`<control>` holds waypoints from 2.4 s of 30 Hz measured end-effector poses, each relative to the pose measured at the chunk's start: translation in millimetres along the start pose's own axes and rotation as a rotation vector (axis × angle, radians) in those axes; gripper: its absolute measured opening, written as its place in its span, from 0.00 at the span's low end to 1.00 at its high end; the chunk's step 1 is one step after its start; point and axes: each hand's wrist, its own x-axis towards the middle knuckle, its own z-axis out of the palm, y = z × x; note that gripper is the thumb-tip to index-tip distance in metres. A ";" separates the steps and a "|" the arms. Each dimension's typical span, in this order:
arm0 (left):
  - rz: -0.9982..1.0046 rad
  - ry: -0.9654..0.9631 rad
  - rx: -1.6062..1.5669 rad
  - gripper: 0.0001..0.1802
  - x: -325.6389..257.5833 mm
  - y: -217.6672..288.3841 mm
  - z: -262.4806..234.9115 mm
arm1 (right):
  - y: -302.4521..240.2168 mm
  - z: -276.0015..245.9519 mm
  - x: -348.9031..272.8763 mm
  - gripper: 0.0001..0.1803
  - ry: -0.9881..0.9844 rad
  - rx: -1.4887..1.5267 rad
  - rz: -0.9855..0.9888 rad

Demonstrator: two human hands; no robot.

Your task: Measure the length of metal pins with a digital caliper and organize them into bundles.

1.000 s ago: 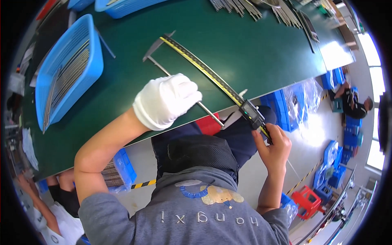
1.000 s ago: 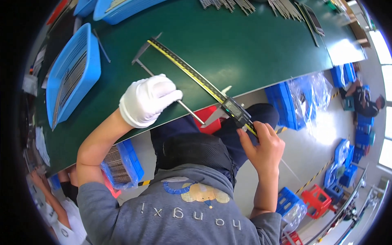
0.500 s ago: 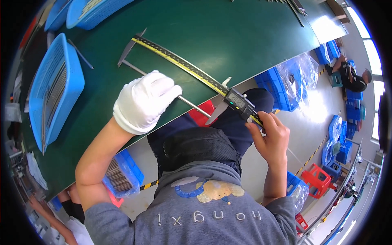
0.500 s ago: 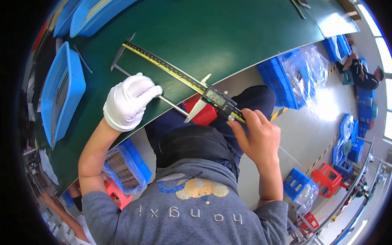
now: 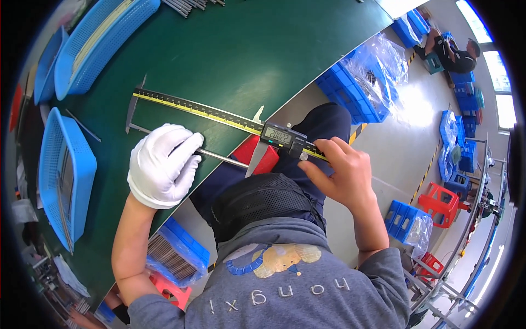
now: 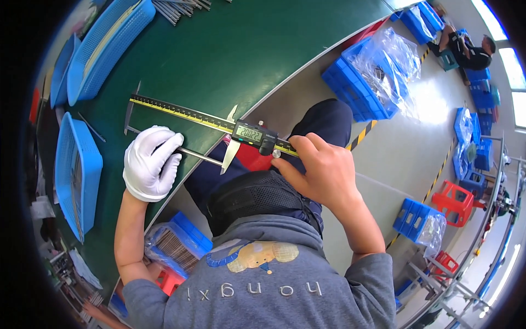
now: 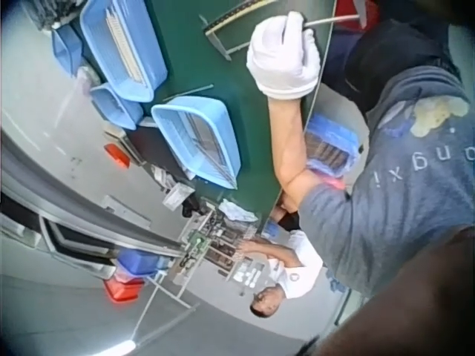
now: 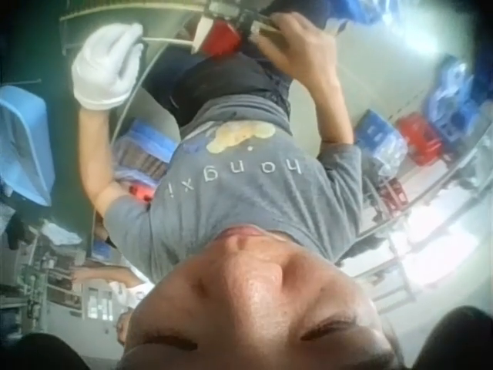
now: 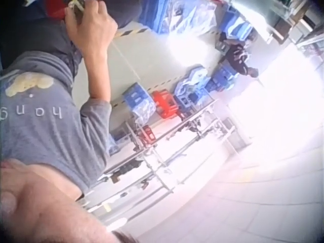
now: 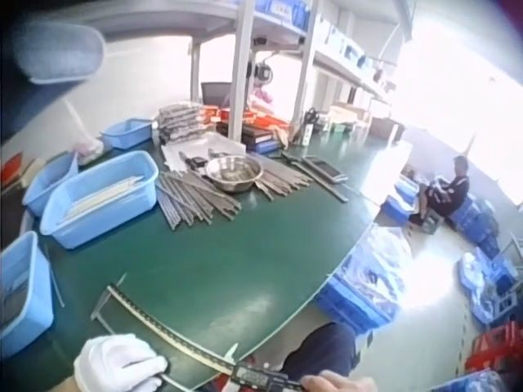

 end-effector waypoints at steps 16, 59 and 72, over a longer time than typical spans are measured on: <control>0.111 -0.211 -0.010 0.18 41.9 -6.4 -20.1 | 39.5 2.7 95.0 0.33 -0.079 -0.004 -0.209; -1.540 -0.148 0.786 0.31 -141.5 -89.5 -209.4 | 53.7 10.0 108.8 0.33 -0.006 0.020 -0.246; -1.555 -0.322 0.807 0.13 -157.9 -80.1 -183.5 | 39.5 -5.1 84.0 0.29 -0.088 0.032 -0.145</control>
